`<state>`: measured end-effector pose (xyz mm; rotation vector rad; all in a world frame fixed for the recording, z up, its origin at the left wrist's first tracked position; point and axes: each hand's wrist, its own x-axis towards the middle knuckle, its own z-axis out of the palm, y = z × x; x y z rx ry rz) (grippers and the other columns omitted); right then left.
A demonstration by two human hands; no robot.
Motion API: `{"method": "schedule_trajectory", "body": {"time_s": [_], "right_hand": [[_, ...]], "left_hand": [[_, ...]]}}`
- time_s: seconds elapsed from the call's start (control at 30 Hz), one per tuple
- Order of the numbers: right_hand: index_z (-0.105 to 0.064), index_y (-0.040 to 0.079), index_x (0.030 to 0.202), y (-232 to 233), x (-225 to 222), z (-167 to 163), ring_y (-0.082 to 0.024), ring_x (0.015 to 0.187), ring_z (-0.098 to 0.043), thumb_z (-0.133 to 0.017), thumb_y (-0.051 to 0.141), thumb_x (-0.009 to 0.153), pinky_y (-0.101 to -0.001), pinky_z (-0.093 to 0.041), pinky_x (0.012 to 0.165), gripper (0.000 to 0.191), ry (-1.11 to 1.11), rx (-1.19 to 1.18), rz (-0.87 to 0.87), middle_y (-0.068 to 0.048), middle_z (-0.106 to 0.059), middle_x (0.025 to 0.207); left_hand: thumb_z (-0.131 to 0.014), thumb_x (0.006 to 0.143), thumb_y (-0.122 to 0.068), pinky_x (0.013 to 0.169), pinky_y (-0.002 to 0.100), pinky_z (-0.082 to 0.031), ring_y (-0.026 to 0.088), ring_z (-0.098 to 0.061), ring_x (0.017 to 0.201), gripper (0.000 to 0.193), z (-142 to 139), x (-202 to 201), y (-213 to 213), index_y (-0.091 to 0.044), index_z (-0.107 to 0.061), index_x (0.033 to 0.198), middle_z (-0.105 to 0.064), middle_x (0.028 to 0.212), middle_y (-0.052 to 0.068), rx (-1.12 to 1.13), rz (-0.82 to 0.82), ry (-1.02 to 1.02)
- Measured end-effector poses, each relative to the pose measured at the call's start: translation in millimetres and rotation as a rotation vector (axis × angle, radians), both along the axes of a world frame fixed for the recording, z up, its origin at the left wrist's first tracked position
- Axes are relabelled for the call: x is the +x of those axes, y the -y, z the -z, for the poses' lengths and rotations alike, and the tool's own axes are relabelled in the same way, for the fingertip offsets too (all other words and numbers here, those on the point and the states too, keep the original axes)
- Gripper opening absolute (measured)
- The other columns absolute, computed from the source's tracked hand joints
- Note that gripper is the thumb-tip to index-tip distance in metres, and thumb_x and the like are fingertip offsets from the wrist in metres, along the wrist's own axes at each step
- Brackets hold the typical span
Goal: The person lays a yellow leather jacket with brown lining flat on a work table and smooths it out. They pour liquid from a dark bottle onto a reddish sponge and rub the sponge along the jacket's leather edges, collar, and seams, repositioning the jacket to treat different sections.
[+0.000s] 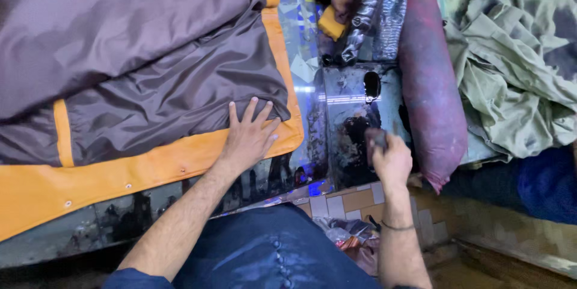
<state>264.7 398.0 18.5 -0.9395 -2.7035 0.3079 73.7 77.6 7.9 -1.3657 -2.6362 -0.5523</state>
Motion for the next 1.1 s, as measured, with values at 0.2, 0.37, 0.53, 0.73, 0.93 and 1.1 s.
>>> {"method": "schedule_trajectory", "body": {"time_s": [0.2,0.37,0.53,0.73,0.93,1.1], "right_hand": [[-0.063,0.003,0.095,20,-24,10,-0.042,0.090,-0.063,-0.066,0.005,0.078,-0.0527,-0.052,0.078,0.018,-0.059,0.126,-0.142,-0.018,-0.063,0.093],[-0.070,0.011,0.101,18,13,-6,-0.041,0.091,-0.065,-0.074,0.021,0.078,-0.0538,-0.052,0.076,0.026,0.174,-0.149,-0.012,-0.014,-0.066,0.096],[-0.064,0.006,0.104,16,-27,-3,-0.042,0.094,-0.064,-0.071,0.023,0.091,-0.0529,-0.052,0.077,0.023,-0.209,0.091,0.046,-0.016,-0.063,0.099],[-0.066,0.012,0.103,40,10,-1,-0.037,0.096,-0.066,-0.073,0.024,0.082,-0.0492,-0.053,0.079,0.026,0.236,-0.133,-0.157,-0.011,-0.067,0.100],[-0.060,0.004,0.115,18,18,-1,-0.043,0.102,-0.062,-0.065,0.013,0.095,-0.0517,-0.050,0.084,0.023,-0.282,0.078,-0.073,-0.018,-0.063,0.105],[-0.064,0.005,0.106,20,-5,11,-0.037,0.094,-0.065,-0.072,0.015,0.088,-0.0474,-0.050,0.078,0.021,0.020,0.148,-0.139,-0.017,-0.065,0.099]], "left_hand": [[-0.065,0.092,-0.032,0.105,0.069,-0.037,0.035,-0.048,0.133,0.030,-12,-13,-23,-0.021,-0.068,0.120,-0.057,0.140,0.006,-0.111,-0.003,-0.024],[-0.075,0.082,-0.031,0.086,0.048,-0.052,0.031,-0.057,0.111,0.053,-33,-35,-36,-0.018,-0.062,0.132,-0.055,0.137,0.011,-0.172,0.141,0.091],[-0.078,0.075,-0.023,0.077,0.043,-0.057,0.031,-0.063,0.102,0.055,-26,-65,-60,-0.019,-0.065,0.129,-0.054,0.144,0.008,-0.120,0.423,0.122],[-0.076,0.083,-0.028,0.075,0.045,-0.057,0.033,-0.070,0.092,0.028,3,-85,-63,-0.011,-0.066,0.103,-0.066,0.102,0.010,-0.156,0.432,0.223],[-0.060,0.094,-0.013,0.072,0.048,-0.056,0.034,-0.071,0.088,0.011,19,-90,-82,-0.008,-0.064,0.104,-0.066,0.098,0.013,0.030,0.261,0.199],[-0.069,0.091,-0.015,0.085,0.051,-0.052,0.038,-0.063,0.104,0.019,5,-70,-79,-0.007,-0.063,0.107,-0.059,0.112,0.015,0.115,0.090,0.194]]}}
